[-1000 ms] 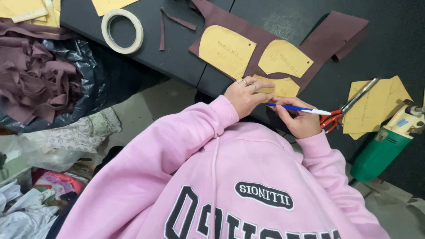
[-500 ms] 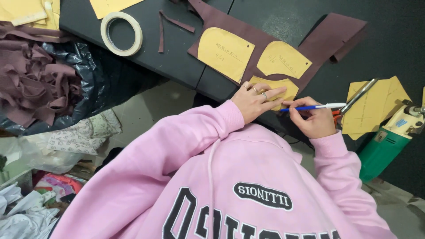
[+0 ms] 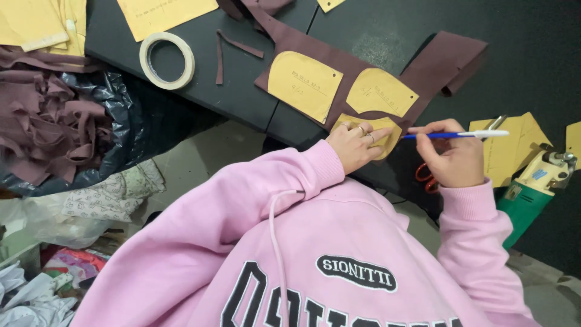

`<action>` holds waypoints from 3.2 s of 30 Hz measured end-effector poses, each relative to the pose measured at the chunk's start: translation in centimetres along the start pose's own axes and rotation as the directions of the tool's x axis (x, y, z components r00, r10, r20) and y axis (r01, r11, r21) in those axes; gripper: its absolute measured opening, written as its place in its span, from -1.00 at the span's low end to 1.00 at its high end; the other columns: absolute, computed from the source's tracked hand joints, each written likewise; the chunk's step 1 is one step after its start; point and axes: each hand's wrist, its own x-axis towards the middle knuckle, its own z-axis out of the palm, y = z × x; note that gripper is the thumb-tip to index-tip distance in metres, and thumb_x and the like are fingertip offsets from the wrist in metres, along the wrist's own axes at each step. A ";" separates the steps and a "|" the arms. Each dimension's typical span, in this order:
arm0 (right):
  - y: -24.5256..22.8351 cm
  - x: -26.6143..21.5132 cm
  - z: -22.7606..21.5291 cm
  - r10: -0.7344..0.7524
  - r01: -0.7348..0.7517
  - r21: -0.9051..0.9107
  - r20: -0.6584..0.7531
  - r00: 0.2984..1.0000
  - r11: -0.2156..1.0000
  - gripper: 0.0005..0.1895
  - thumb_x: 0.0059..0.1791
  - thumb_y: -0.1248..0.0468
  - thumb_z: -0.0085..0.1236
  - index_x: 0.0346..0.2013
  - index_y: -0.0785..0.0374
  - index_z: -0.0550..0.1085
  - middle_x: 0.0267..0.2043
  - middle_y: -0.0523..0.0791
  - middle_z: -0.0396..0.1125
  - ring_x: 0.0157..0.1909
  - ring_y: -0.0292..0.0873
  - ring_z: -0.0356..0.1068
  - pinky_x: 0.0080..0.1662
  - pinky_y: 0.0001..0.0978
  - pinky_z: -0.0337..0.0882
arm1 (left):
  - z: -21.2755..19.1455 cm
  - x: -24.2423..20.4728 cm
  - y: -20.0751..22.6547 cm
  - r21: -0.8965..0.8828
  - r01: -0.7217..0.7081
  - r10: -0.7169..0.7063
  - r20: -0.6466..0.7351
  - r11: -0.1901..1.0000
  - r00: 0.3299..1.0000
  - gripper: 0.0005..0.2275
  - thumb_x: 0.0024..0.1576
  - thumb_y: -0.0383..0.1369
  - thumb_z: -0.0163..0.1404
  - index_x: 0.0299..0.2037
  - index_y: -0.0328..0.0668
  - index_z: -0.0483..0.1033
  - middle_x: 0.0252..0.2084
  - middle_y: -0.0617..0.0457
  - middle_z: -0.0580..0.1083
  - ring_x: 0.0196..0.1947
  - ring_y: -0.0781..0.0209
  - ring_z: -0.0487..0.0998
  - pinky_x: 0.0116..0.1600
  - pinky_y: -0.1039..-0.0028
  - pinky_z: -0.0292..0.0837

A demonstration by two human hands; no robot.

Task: The person uses red-handled scissors to cut a piece of brown fabric on a dark worktable. They place yellow paper patterns on the fabric, trace the outlines with a blue pen, and then cut along the marked lines to create fabric pieces.

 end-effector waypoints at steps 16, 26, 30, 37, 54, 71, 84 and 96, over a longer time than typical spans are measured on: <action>-0.7 3.1 3.8 -0.261 0.235 -0.204 -0.109 0.959 0.950 -0.76 0.25 0.32 -0.04 0.19 0.33 0.40 0.27 0.04 0.39 0.44 0.16 0.27 0.42 -0.06 0.23 | -3.4 1.1 0.0 -0.080 0.366 -0.367 0.008 0.927 0.930 -0.05 0.07 0.24 0.00 0.50 -0.30 -0.05 0.57 -0.19 -0.13 0.58 -0.05 -0.14 0.56 0.09 -0.18; -0.1 3.5 3.5 -0.245 0.229 -0.108 -0.176 0.953 0.967 -0.70 0.24 0.30 -0.07 0.25 0.35 0.39 0.25 0.05 0.41 0.39 0.05 0.36 0.37 -0.18 0.31 | -1.7 2.1 0.9 -0.054 0.367 -0.370 -0.054 0.929 0.928 -0.02 0.04 0.23 0.07 0.49 -0.38 0.03 0.56 -0.23 -0.09 0.58 -0.11 -0.11 0.56 0.11 -0.10; 0.2 4.3 3.5 -0.190 0.210 0.053 -0.253 0.949 0.976 -0.72 0.28 0.27 -0.05 0.17 0.35 0.52 0.08 0.03 0.34 0.07 -0.18 0.42 0.13 -0.41 0.40 | -2.1 3.1 2.2 0.059 0.418 -0.418 -0.012 0.907 0.908 -0.03 0.03 0.24 0.06 0.45 -0.46 0.14 0.53 -0.29 -0.01 0.54 -0.19 -0.07 0.53 0.10 -0.06; -1.1 9.6 5.9 -0.096 0.030 0.316 0.195 0.976 0.948 -0.79 0.08 0.28 0.24 -0.07 0.36 0.52 -0.14 -0.08 0.49 -0.09 -0.29 0.49 -0.03 -0.42 0.50 | -0.2 4.0 2.4 0.124 0.413 -0.425 0.102 0.902 0.899 -0.24 0.06 0.24 0.00 0.29 -0.22 0.36 0.45 -0.16 0.14 0.48 -0.17 0.01 0.48 -0.08 -0.06; -2.0 11.9 6.7 -0.067 0.070 0.116 -0.031 0.997 0.991 -0.88 0.12 0.36 0.25 -0.13 0.40 0.54 -0.23 -0.08 0.52 -0.18 -0.29 0.52 -0.13 -0.49 0.49 | -1.0 3.7 1.6 0.033 0.410 -0.409 -0.049 0.911 0.911 -0.13 -0.08 0.28 0.09 0.28 -0.25 0.34 0.43 -0.29 0.10 0.48 -0.19 0.03 0.41 -0.02 0.16; 2.1 7.3 6.1 -0.089 0.145 0.158 -0.318 0.944 0.977 -0.94 0.14 0.42 0.27 -0.10 0.36 0.57 -0.18 -0.18 0.38 -0.23 -0.38 0.36 -0.17 -0.57 0.35 | -2.1 4.7 1.3 -0.007 0.450 -0.450 -0.019 0.893 0.893 0.02 -0.21 0.32 0.16 0.46 0.06 0.10 0.52 -0.38 -0.11 0.52 -0.18 0.05 0.33 -0.03 0.36; 4.2 3.1 4.1 -0.054 0.068 0.020 -0.397 0.916 0.998 -0.93 0.15 0.43 0.25 -0.12 0.37 0.51 -0.17 -0.14 0.36 -0.24 -0.37 0.36 -0.19 -0.54 0.36 | -1.5 5.2 1.5 0.030 0.460 -0.461 0.051 0.888 0.886 0.06 -0.26 0.33 0.19 0.50 0.34 -0.02 0.53 -0.46 -0.18 0.52 -0.27 0.02 0.30 -0.12 0.36; 1.5 1.5 5.1 -0.365 0.199 -0.388 -0.423 0.829 0.900 -0.83 0.07 0.50 0.32 -0.04 0.38 0.57 -0.08 0.05 0.45 -0.09 0.03 0.51 -0.02 -0.26 0.50 | -1.5 5.5 1.7 0.090 0.453 -0.460 0.086 0.887 0.884 0.08 -0.26 0.42 0.10 0.52 0.44 -0.10 0.53 -0.44 -0.19 0.52 -0.28 -0.03 0.30 -0.14 0.34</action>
